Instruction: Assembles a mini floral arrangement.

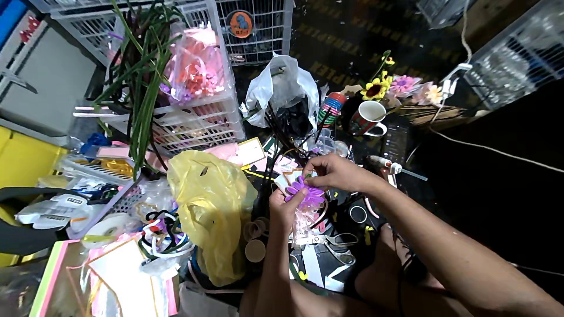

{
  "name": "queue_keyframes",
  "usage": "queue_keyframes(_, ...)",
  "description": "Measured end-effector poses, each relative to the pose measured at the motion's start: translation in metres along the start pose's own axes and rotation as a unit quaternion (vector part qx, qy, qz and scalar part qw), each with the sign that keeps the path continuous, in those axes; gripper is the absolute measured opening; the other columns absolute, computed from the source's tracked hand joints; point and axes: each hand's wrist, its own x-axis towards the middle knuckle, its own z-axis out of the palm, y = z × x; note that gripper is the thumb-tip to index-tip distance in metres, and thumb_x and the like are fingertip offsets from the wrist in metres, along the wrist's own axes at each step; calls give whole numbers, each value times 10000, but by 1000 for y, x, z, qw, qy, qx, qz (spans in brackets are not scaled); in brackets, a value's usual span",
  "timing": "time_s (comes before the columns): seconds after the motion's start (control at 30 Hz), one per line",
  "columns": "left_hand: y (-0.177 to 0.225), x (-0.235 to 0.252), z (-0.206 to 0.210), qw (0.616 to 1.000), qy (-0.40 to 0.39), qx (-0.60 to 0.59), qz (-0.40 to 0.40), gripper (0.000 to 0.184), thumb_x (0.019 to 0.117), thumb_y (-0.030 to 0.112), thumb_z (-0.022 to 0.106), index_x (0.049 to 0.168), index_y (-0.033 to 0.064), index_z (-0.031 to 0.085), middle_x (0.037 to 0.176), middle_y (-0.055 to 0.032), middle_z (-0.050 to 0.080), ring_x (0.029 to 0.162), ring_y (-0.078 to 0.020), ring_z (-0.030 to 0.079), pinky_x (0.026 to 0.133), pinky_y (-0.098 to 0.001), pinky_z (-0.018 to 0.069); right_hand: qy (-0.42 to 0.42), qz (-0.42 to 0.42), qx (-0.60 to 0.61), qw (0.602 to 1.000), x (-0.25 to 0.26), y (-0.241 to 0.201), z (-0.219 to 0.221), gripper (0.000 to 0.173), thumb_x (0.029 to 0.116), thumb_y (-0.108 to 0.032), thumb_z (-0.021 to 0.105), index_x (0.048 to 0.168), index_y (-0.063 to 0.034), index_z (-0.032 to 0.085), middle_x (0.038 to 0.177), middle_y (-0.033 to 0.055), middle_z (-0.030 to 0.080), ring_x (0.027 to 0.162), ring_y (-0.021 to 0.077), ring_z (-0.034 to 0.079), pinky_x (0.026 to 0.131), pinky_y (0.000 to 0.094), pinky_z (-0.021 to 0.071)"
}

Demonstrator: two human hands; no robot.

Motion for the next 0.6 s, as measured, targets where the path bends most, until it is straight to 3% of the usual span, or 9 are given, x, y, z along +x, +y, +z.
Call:
queue_keyframes(0.2,-3,1,0,1000,19,4,-2,171,879,-39,682,1036,-88,637,885,-121,719,807,-146,716,774,-309,615,23,-2,-35,999,0,0,7,80,937,-116,729,950,-48,689,738,38,619,616,95,568,612,286,513)
queue_keyframes(0.33,-3,3,-2,999,24,6,-21,167,902,-30,678,1050,-92,634,888,-137,717,797,-164,716,756,-324,617,12,3,-18,1000,-2,0,-1,124,991,-155,680,1020,-35,693,849,63,669,706,111,656,679,304,588)
queue_keyframes(0.47,-3,4,-4,999,28,13,-26,146,906,-24,680,1027,-95,641,880,-142,717,790,-163,716,753,-320,618,48,-26,-26,998,-2,2,-8,72,967,-131,705,943,-66,726,871,25,709,767,107,674,720,309,584)
queue_keyframes(0.6,-1,4,-2,999,33,19,-35,129,905,-32,679,1012,-91,638,868,-135,714,779,-159,714,746,-314,617,64,-65,-88,992,0,3,-3,115,929,-175,747,889,-68,733,974,59,698,887,158,674,799,377,581)
